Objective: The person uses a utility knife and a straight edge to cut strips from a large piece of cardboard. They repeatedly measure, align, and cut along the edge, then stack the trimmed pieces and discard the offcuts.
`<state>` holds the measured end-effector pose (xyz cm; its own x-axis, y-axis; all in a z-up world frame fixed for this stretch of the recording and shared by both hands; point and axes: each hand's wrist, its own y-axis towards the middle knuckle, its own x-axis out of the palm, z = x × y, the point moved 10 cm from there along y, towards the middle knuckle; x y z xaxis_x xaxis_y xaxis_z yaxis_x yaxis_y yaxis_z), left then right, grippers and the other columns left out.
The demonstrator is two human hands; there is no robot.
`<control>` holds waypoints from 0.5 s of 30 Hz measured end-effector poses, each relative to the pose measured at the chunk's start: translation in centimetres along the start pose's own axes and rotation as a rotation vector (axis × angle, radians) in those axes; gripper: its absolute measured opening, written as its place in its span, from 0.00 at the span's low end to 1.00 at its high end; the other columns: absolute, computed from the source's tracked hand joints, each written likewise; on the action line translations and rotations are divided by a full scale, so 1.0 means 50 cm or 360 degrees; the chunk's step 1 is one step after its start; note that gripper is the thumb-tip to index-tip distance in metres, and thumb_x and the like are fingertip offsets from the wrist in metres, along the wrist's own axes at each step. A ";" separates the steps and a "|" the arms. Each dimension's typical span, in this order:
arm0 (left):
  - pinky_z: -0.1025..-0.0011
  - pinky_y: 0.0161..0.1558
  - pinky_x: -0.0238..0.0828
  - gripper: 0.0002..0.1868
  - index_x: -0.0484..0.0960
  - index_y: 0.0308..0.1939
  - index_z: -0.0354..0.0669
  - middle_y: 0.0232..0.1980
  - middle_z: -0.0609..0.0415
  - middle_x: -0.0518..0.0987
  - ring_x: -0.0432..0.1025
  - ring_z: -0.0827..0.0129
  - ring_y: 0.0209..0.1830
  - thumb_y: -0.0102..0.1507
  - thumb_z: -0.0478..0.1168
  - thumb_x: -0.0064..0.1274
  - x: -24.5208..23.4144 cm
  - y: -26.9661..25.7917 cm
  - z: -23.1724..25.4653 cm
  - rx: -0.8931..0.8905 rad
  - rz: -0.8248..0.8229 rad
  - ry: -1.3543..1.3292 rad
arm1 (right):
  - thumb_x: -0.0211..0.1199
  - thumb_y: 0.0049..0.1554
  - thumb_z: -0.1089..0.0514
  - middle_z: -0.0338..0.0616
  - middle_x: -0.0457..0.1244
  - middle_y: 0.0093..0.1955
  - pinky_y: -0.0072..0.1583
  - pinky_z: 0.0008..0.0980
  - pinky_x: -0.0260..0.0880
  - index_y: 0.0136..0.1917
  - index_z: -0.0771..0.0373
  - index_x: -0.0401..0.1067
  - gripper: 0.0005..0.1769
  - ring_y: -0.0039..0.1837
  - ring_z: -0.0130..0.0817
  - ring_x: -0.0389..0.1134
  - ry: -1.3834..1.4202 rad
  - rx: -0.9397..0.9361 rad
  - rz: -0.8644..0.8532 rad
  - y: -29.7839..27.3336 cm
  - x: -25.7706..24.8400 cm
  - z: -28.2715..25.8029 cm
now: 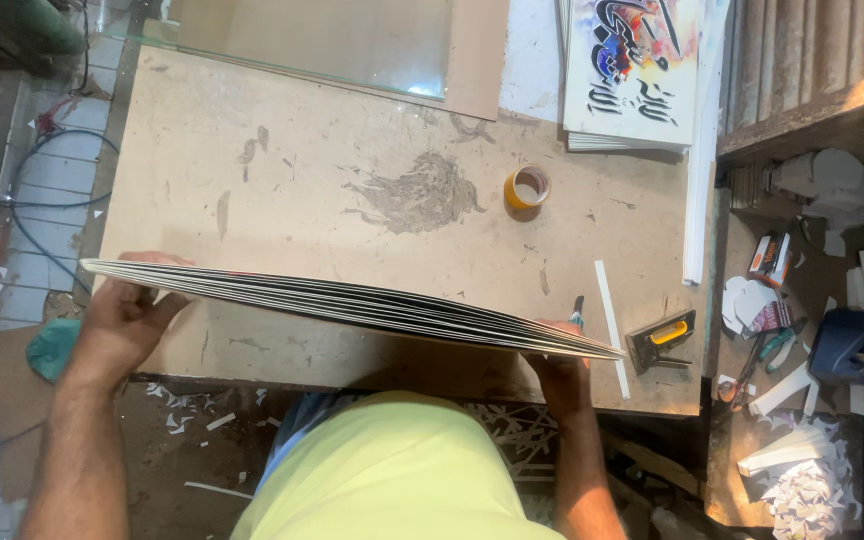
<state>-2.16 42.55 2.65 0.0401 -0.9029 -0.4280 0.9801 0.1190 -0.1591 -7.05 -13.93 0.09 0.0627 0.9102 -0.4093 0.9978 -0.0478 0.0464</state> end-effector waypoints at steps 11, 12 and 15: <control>0.64 0.48 0.74 0.16 0.79 0.56 0.38 0.49 0.48 0.82 0.75 0.62 0.46 0.66 0.36 0.62 0.009 0.025 -0.091 -0.0470 0.0019 0.0310 | 0.70 0.53 0.65 0.44 0.67 0.46 0.50 0.36 0.69 0.52 0.65 0.77 0.12 0.49 0.35 0.67 -0.0382 -0.0004 0.0057 0.019 0.009 0.001; 0.70 0.50 0.75 0.17 0.78 0.57 0.40 0.51 0.52 0.82 0.75 0.69 0.48 0.65 0.35 0.60 0.005 0.019 -0.077 -0.0358 0.0048 0.0180 | 0.69 0.54 0.65 0.44 0.67 0.49 0.51 0.35 0.69 0.53 0.65 0.76 0.13 0.52 0.35 0.67 -0.0390 -0.0228 0.0087 0.009 0.003 -0.030; 0.76 0.50 0.76 0.15 0.77 0.54 0.41 0.54 0.57 0.81 0.75 0.77 0.50 0.64 0.34 0.58 0.007 0.000 -0.020 0.0128 0.0054 -0.0042 | 0.67 0.62 0.66 0.46 0.67 0.44 0.48 0.34 0.69 0.45 0.67 0.74 0.04 0.44 0.35 0.65 0.0047 -0.0074 -0.0129 0.008 0.014 -0.003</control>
<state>-2.34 42.63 1.59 0.0775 -0.9095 -0.4085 0.9905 0.1169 -0.0723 -6.60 -13.26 -0.04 -0.0193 0.9221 -0.3864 0.9974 0.0448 0.0569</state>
